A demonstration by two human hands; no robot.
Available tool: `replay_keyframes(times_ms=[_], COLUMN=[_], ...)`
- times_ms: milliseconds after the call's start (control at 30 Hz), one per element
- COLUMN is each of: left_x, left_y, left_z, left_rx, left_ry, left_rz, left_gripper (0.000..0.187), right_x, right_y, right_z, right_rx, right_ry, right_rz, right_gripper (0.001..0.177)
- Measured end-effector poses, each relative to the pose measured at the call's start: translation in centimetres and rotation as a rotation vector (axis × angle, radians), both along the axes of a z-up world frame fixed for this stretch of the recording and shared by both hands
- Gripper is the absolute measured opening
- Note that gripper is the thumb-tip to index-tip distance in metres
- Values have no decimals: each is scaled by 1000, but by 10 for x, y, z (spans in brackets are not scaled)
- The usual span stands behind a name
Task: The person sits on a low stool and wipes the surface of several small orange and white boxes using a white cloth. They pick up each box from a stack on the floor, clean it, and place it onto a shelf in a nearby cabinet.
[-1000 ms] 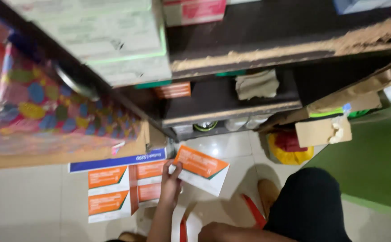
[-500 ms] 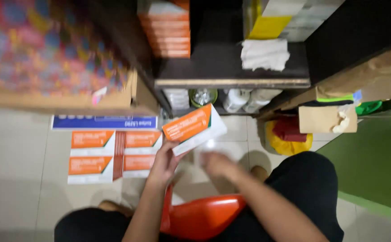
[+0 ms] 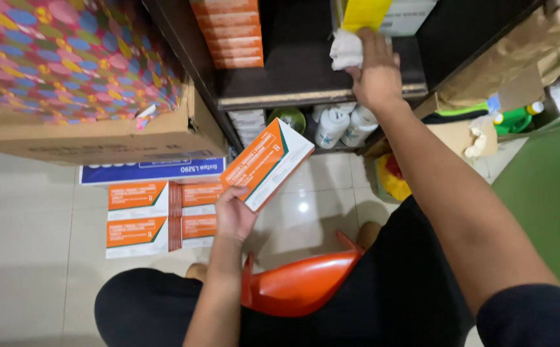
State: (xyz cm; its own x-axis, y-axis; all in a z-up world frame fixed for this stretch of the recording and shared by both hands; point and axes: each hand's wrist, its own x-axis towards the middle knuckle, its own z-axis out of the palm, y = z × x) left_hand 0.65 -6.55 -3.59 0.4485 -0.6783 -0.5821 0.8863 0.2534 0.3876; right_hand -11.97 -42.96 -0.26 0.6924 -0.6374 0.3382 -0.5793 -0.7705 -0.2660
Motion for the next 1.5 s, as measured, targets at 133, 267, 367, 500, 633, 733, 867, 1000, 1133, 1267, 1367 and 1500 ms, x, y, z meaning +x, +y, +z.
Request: replay_keyframes(times_ms=[133, 267, 367, 500, 633, 733, 867, 1000, 1133, 1267, 1367, 1500], left_x=[-6, -15, -32, -43, -30, -31, -38, -25, -20, -32, -21, -5], left_y=[-10, -10, -14, -13, 10, -4, -5, 1, 3, 2, 3, 7], left_z=[-15, 2, 44, 26, -89, -48, 17, -22, -33, -23, -52, -46], left_rx=[-30, -35, -41, -43, -564, -61, -147, -24, -79, -128, -168, 20], left_ry=[77, 68, 130, 189, -86, 181, 41, 188, 136, 89, 55, 26], left_rz=[-9, -41, -22, 66, -81, -31, -158, 17, -62, -166, -170, -99], left_gripper=[51, 52, 49, 59, 64, 48, 59, 48, 38, 49, 48, 58], right_x=[-5, -7, -12, -11, -5, 5, 15, -5, -1, 4, -4, -21], right_y=[-13, 86, 164, 262, 261, 230, 226, 296, 267, 225, 236, 286], right_z=[-28, 18, -14, -27, -38, -54, -26, 12, -1, -12, -33, 7], right_rx=[-160, 48, 381, 782, 171, 116, 174, 397, 363, 494, 541, 458], right_ry=[-6, -60, -128, 52, 133, -53, -478, -520, -341, -223, -394, -390], right_rz=[-123, -2, 199, 270, 696, 476, 227, 722, 955, 297, 335, 861], right_gripper=[50, 42, 41, 50, 81, 44, 57, 56, 63, 61, 55, 48])
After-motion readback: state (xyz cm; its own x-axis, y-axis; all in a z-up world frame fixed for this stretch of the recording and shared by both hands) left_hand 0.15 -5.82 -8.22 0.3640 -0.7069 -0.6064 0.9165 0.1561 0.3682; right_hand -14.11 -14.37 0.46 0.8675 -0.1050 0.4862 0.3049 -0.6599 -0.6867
